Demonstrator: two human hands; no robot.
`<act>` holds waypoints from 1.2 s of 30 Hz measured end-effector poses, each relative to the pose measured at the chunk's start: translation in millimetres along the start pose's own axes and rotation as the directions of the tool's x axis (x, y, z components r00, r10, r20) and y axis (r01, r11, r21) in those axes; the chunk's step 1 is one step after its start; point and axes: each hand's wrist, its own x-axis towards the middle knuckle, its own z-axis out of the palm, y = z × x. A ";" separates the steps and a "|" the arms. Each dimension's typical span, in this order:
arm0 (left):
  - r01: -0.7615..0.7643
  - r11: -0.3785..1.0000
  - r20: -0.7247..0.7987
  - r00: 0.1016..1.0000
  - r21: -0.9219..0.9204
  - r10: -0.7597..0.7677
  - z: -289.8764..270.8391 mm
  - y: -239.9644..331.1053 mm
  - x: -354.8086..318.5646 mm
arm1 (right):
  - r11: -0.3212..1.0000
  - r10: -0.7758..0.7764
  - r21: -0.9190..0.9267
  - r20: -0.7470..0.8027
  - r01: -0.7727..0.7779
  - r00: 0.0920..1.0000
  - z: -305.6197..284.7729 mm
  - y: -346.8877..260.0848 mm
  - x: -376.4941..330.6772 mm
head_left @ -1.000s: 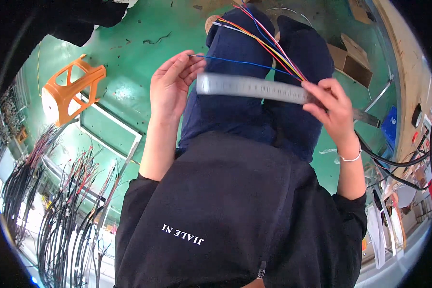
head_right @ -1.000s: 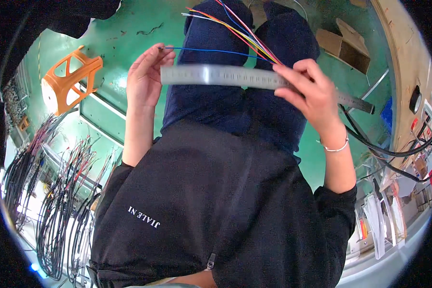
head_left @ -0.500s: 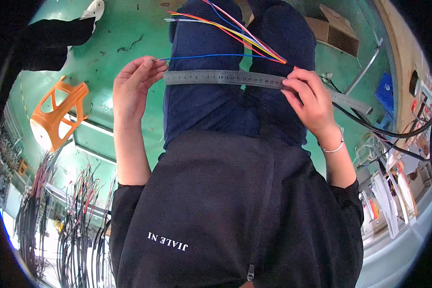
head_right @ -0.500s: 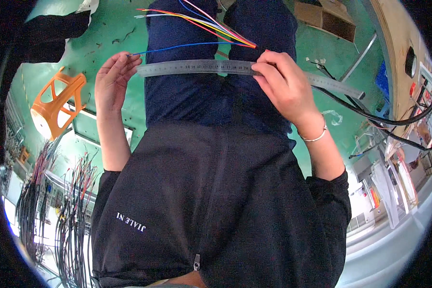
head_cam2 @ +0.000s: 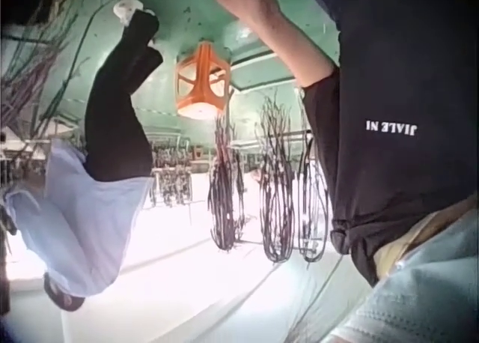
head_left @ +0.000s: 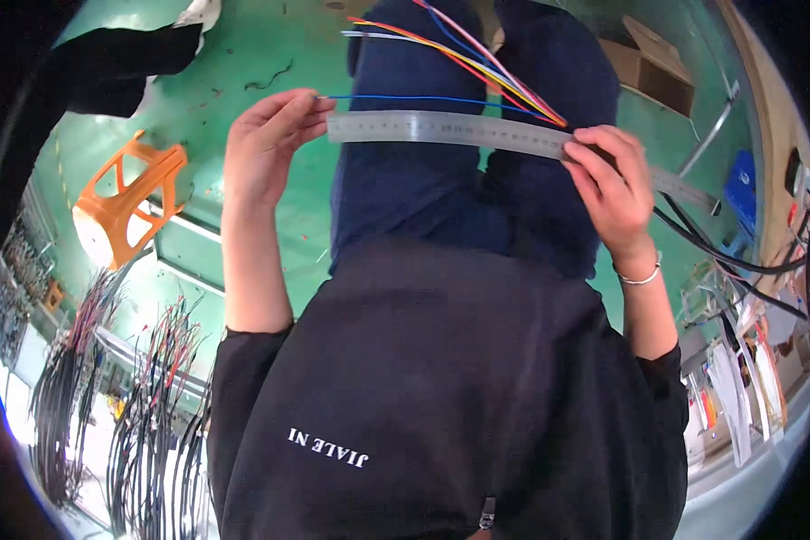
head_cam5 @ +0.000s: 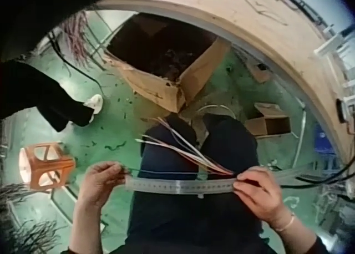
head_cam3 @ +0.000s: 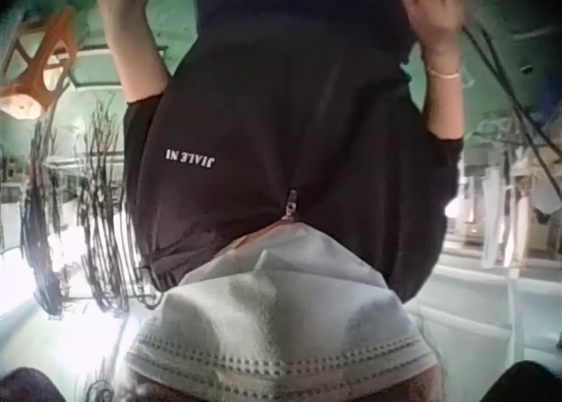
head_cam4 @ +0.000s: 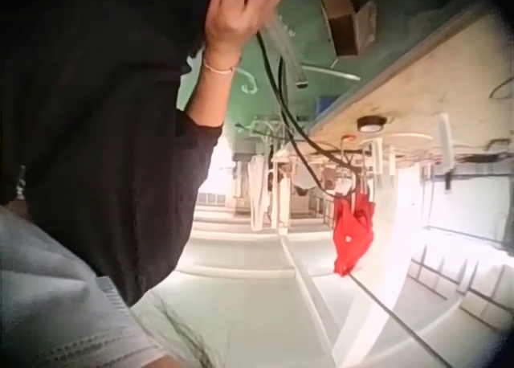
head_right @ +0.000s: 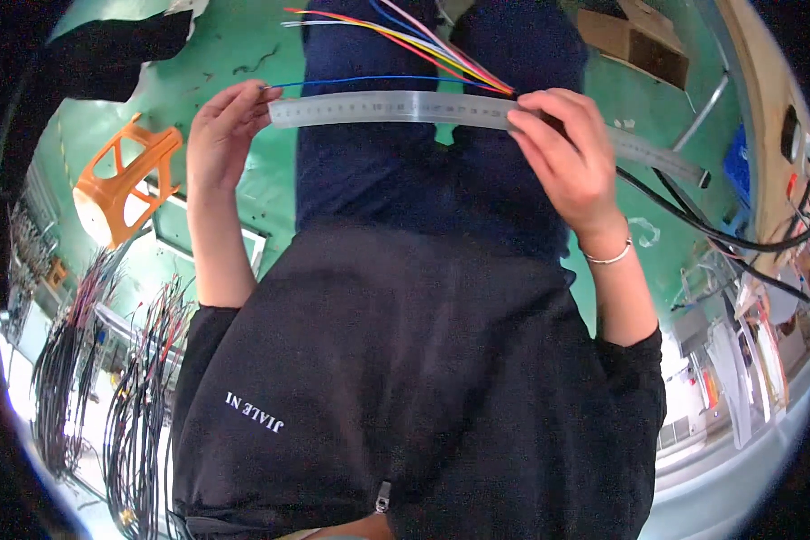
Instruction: Assembling a wire harness by measuring wire length and bundling them together with electrical tape.
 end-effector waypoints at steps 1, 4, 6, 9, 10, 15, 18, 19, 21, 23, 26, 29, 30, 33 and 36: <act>0.014 1.000 0.025 1.000 -0.009 -0.014 1.8 -1.4 2.4 | 1.000 0.002 0.011 0.003 -0.002 1.000 1.5 1.7 0.7; 0.012 1.000 0.039 0.999 -0.015 -0.011 1.0 0.4 3.4 | 1.000 0.002 0.028 -0.001 -0.002 1.000 11.6 3.5 6.1; 0.001 1.000 0.051 0.999 -0.020 0.000 -0.3 4.0 -0.8 | 0.999 -0.004 0.031 -0.009 0.004 1.000 15.5 1.8 9.6; 0.002 0.999 0.036 0.999 -0.051 0.000 -0.7 9.3 -2.5 | 1.000 0.001 0.026 -0.027 0.000 1.000 20.9 1.6 13.5; 0.005 0.999 0.047 0.999 -0.049 -0.003 -1.6 11.5 -2.8 | 0.999 0.007 0.032 -0.032 -0.006 0.999 22.4 1.1 14.4; 0.025 0.998 0.069 0.997 -0.054 -0.021 -3.4 17.5 -4.0 | 0.999 0.021 0.039 -0.035 -0.020 0.999 25.1 0.8 15.8; 0.045 0.998 0.079 0.996 -0.038 -0.042 -5.0 19.4 -0.8 | 0.999 0.032 0.035 -0.035 -0.031 0.999 27.0 2.3 17.4; 0.054 0.998 0.068 0.996 -0.033 -0.052 -3.2 17.7 -0.6 | 0.999 0.034 0.022 -0.038 -0.033 0.999 25.2 3.4 15.7; 0.070 0.997 0.074 0.995 -0.043 -0.067 -2.7 19.8 -2.4 | 0.999 0.041 -0.011 -0.028 -0.041 0.999 26.0 3.6 13.5; 0.055 0.998 -0.008 0.998 0.018 -0.055 -3.4 23.6 -8.6 | 0.999 0.036 0.002 -0.047 -0.036 0.998 32.4 3.4 10.6; 0.010 0.996 -0.052 0.999 0.093 -0.005 -3.2 16.9 -7.3 | 0.998 0.056 -0.013 -0.093 -0.058 0.994 37.3 -0.4 5.6; -0.039 0.980 -0.130 0.989 0.195 0.066 14.0 13.1 -8.9 | 0.995 0.084 -0.041 -0.115 -0.089 0.990 37.8 -3.0 1.0; -0.041 0.980 -0.124 0.990 0.194 0.066 16.9 10.7 -7.0 | 0.995 0.080 -0.042 -0.128 -0.086 0.989 39.9 -2.2 -1.1; -0.138 0.955 -0.141 0.974 0.261 0.179 19.1 -0.8 -2.0 | 0.993 0.088 -0.071 -0.101 -0.096 0.991 37.3 -4.9 -2.1; -0.145 0.943 -0.142 0.971 0.299 0.194 16.2 -3.5 0.2 | 0.977 0.153 -0.136 -0.104 -0.166 0.983 28.2 2.9 -11.8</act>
